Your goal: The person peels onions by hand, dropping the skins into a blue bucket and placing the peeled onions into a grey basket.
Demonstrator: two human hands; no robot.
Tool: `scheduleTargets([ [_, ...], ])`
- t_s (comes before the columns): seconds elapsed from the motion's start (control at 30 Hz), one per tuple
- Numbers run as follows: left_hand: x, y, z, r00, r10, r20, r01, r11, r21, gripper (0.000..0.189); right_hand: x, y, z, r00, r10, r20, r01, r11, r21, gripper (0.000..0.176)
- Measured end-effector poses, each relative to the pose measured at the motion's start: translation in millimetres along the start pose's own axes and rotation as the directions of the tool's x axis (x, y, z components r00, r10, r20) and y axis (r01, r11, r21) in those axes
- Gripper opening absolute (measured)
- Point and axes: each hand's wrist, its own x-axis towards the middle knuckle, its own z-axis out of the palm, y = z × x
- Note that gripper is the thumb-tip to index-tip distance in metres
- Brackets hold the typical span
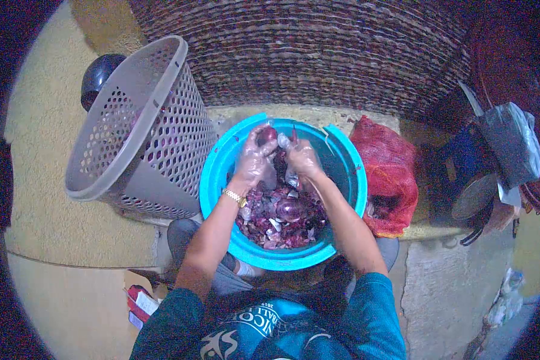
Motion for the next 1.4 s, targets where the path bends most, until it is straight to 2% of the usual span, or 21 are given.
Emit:
scheduleTargets([
  [0.07,4.3,-11.0,-5.7,0.983,0.176,0.048,-0.181,0.975,0.126,0.049,0.7,1.6,-0.6,0.996,0.086,-0.013,-0.085,0.994,0.065,0.041],
  [0.13,1.3,-8.1,-2.6,0.990,0.142,0.022,-0.143,0.984,0.101,0.047,-10.2,-15.1,-4.6,0.973,0.180,0.148,-0.203,0.965,0.167,0.043],
  [0.23,-3.8,3.4,8.4,0.994,0.078,-0.071,-0.070,0.993,0.098,0.044,-1.1,-8.9,-8.9,0.957,0.192,0.217,-0.219,0.970,0.104,0.053],
  [0.3,-1.1,3.3,4.0,0.989,0.049,-0.140,-0.032,0.993,0.117,0.045,-9.2,-17.7,-6.3,0.966,0.211,0.146,-0.225,0.971,0.081,0.059],
  [0.37,11.3,-5.8,-16.7,0.987,-0.090,-0.131,0.052,0.963,-0.265,0.042,-15.7,-30.5,-7.2,0.971,0.228,0.068,-0.232,0.971,0.058,0.064],
  [0.43,7.9,1.1,-13.8,0.989,-0.088,-0.119,0.056,0.966,-0.252,0.046,-12.2,-37.7,-8.3,0.940,0.340,0.007,-0.326,0.896,0.302,0.071],
  [0.47,6.1,4.9,-12.9,0.990,-0.086,-0.108,0.058,0.969,-0.238,0.051,-7.3,-33.0,-10.3,0.941,0.339,0.009,-0.326,0.896,0.301,0.071],
  [0.5,9.0,3.8,-16.0,0.981,-0.172,-0.087,0.110,0.870,-0.481,0.053,-4.9,-31.4,-12.4,0.962,0.272,0.021,-0.271,0.941,0.205,0.069],
  [0.6,14.0,-0.7,-19.7,0.956,-0.290,-0.037,0.206,0.757,-0.621,0.048,-8.1,-26.2,-13.6,0.983,0.179,0.035,-0.182,0.975,0.128,0.066],
  [0.67,12.6,-1.1,-18.8,0.962,-0.273,-0.031,0.201,0.776,-0.597,0.045,-9.6,-28.1,-12.5,0.994,-0.064,0.090,0.066,0.998,-0.019,0.067],
  [0.7,11.3,-1.0,-18.4,0.966,-0.256,-0.024,0.197,0.795,-0.573,0.042,-7.0,-25.2,-12.6,0.994,-0.063,0.091,0.065,0.998,-0.019,0.067],
  [0.77,7.9,0.9,-20.0,0.965,-0.261,0.001,0.220,0.812,-0.540,0.039,1.6,-13.8,-15.5,0.972,-0.235,0.012,0.227,0.926,-0.303,0.073],
  [0.8,6.9,1.6,-19.7,0.964,-0.265,0.027,0.242,0.829,-0.504,0.036,3.9,-10.5,-17.0,0.972,-0.235,0.011,0.227,0.925,-0.304,0.073],
  [0.87,4.4,2.6,-18.3,0.964,-0.261,0.040,0.241,0.810,-0.535,0.032,8.5,-4.7,-19.7,0.944,-0.245,-0.221,0.163,0.928,-0.335,0.060],
  [0.93,5.6,-2.0,-21.6,0.965,-0.258,0.051,0.241,0.790,-0.563,0.028,11.4,-11.2,-28.9,0.973,-0.137,-0.186,0.094,0.971,-0.222,0.060],
  [1.0,7.2,-8.8,-25.6,0.976,-0.217,-0.025,0.161,0.794,-0.587,0.022,13.6,-16.7,-37.0,0.994,-0.081,-0.069,0.066,0.977,-0.201,0.081],
  [1.07,5.2,-7.0,-25.2,0.974,-0.226,-0.002,0.185,0.803,-0.566,0.027,-0.6,-25.6,-35.3,0.996,0.004,-0.085,-0.018,0.987,-0.161,0.068],
  [1.13,-1.6,7.6,-12.3,0.972,-0.234,0.023,0.209,0.812,-0.545,0.033,0.3,-22.6,-38.2,0.977,-0.213,-0.017,0.205,0.956,-0.210,0.056],
  [1.27,-5.4,17.2,-1.6,0.985,-0.172,0.032,0.173,0.925,-0.338,0.050,6.3,-18.2,-30.4,0.951,-0.301,-0.071,0.266,0.914,-0.307,0.049],
  [1.33,-4.2,13.8,-3.7,0.982,-0.181,0.052,0.188,0.931,-0.313,0.055,5.3,-17.4,-28.3,0.873,-0.480,-0.089,0.371,0.771,-0.517,0.043],
  [1.4,-4.6,14.4,-4.3,0.982,-0.166,0.087,0.185,0.932,-0.311,0.055,0.3,-24.3,-28.9,0.872,-0.482,-0.090,0.402,0.807,-0.432,0.044],
])
